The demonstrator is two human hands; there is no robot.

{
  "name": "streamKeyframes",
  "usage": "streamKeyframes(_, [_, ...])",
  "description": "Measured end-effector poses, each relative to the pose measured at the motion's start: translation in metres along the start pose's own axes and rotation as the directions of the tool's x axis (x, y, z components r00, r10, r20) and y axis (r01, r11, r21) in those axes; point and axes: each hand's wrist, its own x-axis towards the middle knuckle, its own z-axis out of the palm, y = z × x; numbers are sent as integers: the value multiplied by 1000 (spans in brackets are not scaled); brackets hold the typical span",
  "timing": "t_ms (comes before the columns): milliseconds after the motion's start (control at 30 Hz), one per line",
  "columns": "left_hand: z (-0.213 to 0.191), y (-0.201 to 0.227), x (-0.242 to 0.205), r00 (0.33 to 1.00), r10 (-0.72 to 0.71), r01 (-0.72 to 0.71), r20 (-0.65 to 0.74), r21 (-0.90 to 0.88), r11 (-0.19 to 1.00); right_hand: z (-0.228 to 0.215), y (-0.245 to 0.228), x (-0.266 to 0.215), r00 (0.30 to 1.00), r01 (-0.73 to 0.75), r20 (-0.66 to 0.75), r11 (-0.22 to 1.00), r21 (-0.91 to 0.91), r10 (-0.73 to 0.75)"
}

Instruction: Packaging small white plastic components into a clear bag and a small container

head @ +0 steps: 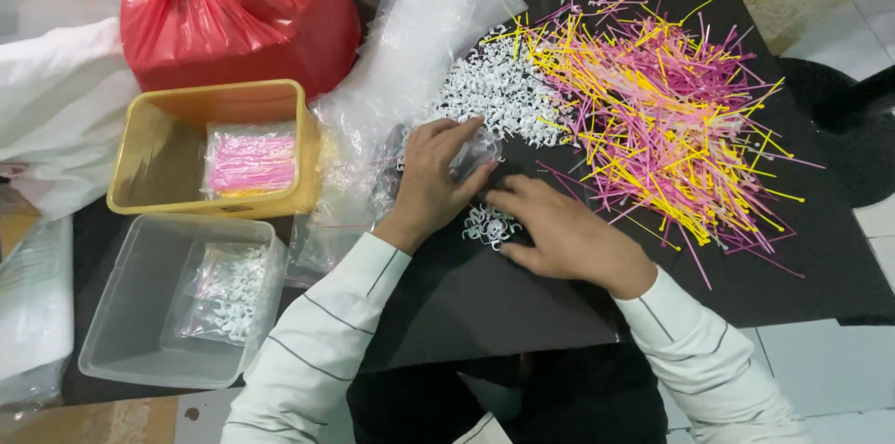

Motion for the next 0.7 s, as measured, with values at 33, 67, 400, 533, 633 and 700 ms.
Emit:
streamKeyframes(33, [0,0,0,1000,2,-2,-2,-3,1000,4,-4,1,1000,-3,-1,1000,-4,3])
streamKeyframes(67, [0,2,0,1000,-1,1,5,-16,1000,9,-8,0,999,-21,39,997,-76,24])
streamKeyframes(400, [6,-2,-3,1000,-16,15,-6,-156,988,60,14,-3,995,-35,-103,949,-312,3])
streamKeyframes(533, [3,3,-2,1000,-11,7,-17,-172,985,63,18,-6,992,-16,-127,965,-262,-18])
streamKeyframes(633, [1,4,-1,1000,-8,6,-13,-188,982,62,19,-5,989,-30,-147,974,-224,-3])
streamKeyframes(700, [2,4,-1,1000,-2,0,-7,-190,982,61,16,-4,982,-38,-187,991,-132,13])
